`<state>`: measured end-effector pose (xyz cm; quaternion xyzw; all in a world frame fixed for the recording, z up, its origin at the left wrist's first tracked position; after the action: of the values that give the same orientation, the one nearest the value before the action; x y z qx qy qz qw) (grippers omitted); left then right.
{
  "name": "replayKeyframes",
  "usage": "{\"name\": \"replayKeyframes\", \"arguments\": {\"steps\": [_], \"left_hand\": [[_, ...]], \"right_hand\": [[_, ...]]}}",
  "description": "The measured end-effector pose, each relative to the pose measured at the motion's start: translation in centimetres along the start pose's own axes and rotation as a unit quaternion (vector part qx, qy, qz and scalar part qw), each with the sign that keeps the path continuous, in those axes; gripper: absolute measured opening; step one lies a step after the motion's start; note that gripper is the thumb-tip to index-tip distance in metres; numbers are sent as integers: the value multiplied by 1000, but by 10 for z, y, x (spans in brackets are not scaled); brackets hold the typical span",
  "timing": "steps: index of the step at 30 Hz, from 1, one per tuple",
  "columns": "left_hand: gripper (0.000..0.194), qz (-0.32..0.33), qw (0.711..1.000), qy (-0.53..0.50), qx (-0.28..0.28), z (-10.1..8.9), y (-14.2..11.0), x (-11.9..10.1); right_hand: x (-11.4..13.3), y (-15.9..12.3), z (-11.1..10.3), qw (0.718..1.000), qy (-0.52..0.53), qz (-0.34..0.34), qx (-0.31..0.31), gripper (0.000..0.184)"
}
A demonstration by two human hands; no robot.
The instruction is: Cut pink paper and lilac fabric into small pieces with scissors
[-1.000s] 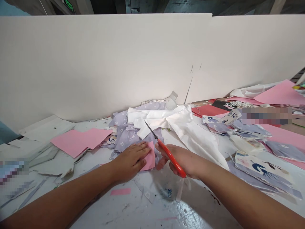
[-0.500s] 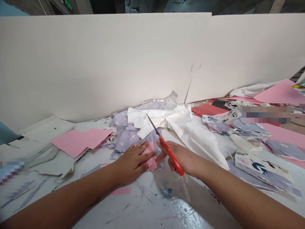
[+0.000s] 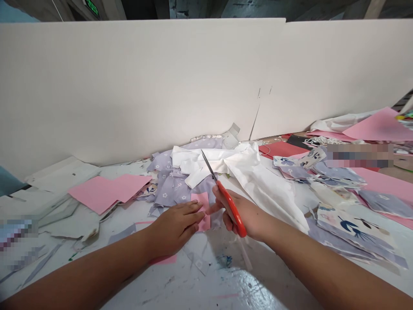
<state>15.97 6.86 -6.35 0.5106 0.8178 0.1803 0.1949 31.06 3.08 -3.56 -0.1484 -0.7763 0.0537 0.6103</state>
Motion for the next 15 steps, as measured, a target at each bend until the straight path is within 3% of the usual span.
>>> {"name": "replayKeyframes", "arguments": {"steps": [15], "left_hand": [[36, 0, 1000, -11, 22, 1, -1, 2]], "right_hand": [[-11, 7, 1, 1000, -13, 22, -14, 58]]}}
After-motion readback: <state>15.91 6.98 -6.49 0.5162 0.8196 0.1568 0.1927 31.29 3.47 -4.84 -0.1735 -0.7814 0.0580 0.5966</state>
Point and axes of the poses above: each hand's wrist, its own y-axis towards the middle knuckle, its own z-axis out of the palm, x = y × z, the point moved 4 cm from there along y, towards the middle knuckle, and after that the axes turned 15 degrees about -x, right-handed, at the moved point
